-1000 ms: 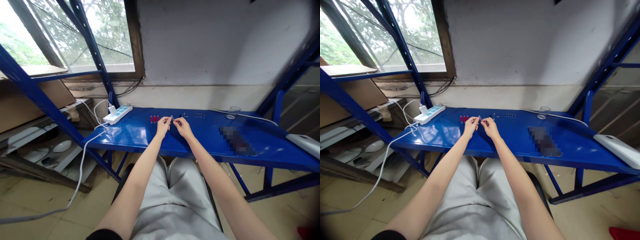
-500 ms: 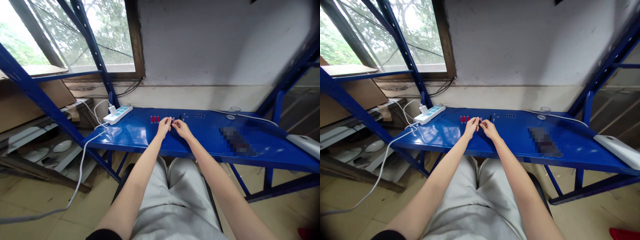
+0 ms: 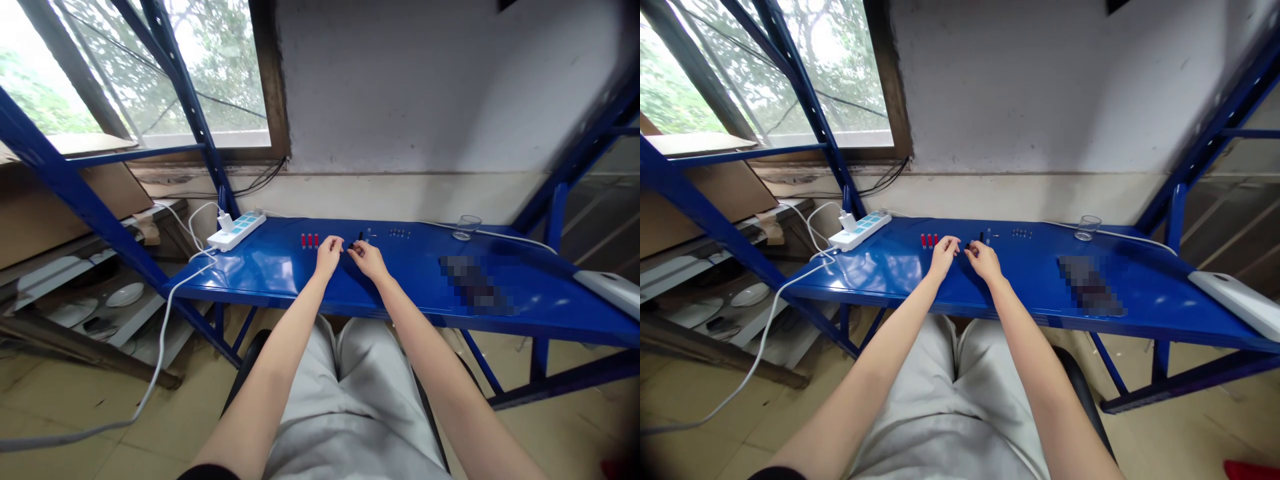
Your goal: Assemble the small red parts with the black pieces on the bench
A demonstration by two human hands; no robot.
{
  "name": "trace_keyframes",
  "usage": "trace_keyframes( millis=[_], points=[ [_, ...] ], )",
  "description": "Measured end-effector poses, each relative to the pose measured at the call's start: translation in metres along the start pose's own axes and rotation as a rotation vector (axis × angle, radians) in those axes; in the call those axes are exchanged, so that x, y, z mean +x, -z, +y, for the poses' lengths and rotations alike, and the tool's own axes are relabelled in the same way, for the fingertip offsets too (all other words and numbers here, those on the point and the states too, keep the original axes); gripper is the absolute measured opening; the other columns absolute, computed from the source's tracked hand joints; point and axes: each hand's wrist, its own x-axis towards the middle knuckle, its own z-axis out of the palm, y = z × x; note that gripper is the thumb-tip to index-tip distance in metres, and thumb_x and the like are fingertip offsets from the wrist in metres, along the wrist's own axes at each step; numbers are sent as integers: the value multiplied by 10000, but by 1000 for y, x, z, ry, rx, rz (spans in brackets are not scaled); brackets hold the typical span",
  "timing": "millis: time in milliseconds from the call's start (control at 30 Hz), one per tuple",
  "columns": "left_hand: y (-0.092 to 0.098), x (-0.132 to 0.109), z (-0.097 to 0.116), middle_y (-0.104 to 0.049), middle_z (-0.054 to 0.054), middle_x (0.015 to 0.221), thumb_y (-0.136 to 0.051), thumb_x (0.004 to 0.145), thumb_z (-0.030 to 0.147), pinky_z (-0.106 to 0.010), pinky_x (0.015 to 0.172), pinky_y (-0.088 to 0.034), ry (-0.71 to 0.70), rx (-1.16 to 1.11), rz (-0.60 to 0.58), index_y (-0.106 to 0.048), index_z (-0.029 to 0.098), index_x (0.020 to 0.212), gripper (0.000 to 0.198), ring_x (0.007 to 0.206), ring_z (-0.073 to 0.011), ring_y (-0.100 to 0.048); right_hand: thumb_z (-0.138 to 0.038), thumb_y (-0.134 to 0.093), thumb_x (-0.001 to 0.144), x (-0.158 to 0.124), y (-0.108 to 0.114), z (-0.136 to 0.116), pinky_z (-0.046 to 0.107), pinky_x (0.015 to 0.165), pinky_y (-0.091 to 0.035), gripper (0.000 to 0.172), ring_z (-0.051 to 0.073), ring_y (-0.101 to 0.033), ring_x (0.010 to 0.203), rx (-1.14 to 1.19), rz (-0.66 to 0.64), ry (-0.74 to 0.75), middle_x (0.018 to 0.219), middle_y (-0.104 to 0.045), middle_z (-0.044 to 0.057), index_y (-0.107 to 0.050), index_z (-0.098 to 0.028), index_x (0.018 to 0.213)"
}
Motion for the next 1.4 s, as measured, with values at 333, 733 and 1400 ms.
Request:
trace_keyframes(
  millis=[333, 733, 1400],
  points=[
    [3, -1, 0, -517, 15, 589, -453, 810, 246, -196, 545, -359, 18, 80, 92, -591, 165, 754, 170, 552, -88, -477, -318, -642, 631, 18, 28, 39, 241, 475, -375, 122, 171, -590, 556, -227, 66, -417, 593, -636, 46, -632, -206, 585],
    [4, 0, -2, -525, 9, 589, -456, 798, 246, -199, 538, -361, 58, 67, 88, -585, 162, 734, 166, 545, -87, -479, -318, -613, 684, 41, 12, 38, 257, 511, -381, 129, 188, -593, 638, -248, -47, -341, 676, -652, 52, -651, -195, 668],
    [3, -1, -1, -529, 8, 593, -450, 787, 227, -205, 567, -376, 61, 130, 61, -580, 150, 743, 158, 561, -85, -494, -192, -530, 768, 36, 11, 43, 274, 697, -444, 198, 224, -616, 895, -295, -69, -424, 917, -673, 118, -653, -150, 918]
  ],
)
